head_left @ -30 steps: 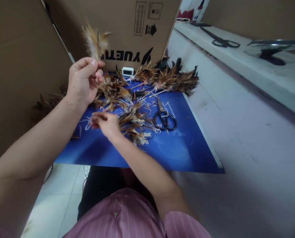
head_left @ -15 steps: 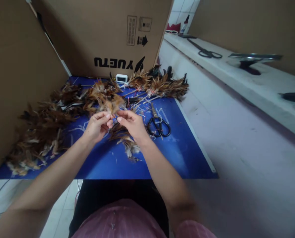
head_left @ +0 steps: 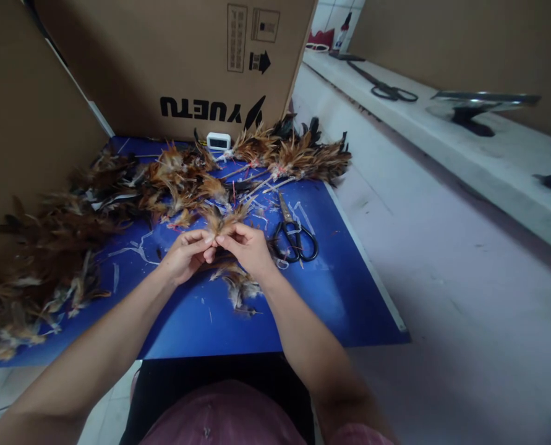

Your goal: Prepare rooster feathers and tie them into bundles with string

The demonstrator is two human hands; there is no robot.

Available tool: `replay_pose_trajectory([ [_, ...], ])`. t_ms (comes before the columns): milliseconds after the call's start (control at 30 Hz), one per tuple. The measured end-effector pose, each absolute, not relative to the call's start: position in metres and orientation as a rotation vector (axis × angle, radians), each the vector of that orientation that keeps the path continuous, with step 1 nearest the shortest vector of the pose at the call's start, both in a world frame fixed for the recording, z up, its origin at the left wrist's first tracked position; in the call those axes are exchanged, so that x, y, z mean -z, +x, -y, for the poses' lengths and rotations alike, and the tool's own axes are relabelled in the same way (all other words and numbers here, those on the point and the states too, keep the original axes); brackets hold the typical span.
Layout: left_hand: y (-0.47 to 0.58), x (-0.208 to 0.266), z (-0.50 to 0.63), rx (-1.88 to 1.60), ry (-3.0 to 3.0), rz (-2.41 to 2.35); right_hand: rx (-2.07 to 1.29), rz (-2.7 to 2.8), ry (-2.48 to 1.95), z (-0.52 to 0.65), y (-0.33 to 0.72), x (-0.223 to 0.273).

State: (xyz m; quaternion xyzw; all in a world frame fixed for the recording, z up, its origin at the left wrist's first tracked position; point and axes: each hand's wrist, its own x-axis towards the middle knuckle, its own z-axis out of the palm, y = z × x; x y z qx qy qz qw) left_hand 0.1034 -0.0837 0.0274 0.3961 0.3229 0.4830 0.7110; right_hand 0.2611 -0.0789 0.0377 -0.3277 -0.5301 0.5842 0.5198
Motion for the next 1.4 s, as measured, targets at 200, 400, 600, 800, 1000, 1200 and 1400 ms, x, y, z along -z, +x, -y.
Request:
replay_pose_trajectory([
  [200, 0.102, -0.027, 0.085, -1.036, 0.899, -0.743, -1.373, 1.33, -0.82, 0.079, 0.262, -0.035],
  [400, 0.102, -0.028, 0.087, -1.023, 0.922, -0.78, -1.351, 1.311, -0.825, 0.08, 0.262, -0.031],
  [600, 0.105, -0.027, 0.086, -1.137, 0.99, -0.866, -1.389, 1.312, -0.866, 0.082, 0.262, -0.034],
  [800, 0.104, -0.023, 0.084, -1.316, 1.404, -1.02, -1.389, 1.311, -0.861, 0.085, 0.26, -0.035],
  [1000, 0.104, -0.027, 0.087, -1.317, 1.761, -1.165, -1.243, 1.301, -0.967, 0.082, 0.257, -0.024],
  [1200, 0.106, -0.028, 0.09, -1.345, 1.96, -1.216, -1.16, 1.299, -0.935, 0.081, 0.256, -0.019],
  [1400, 0.106, -0.028, 0.091, -1.367, 2.035, -1.273, -1.159, 1.31, -0.98, 0.08, 0.257, -0.019],
])
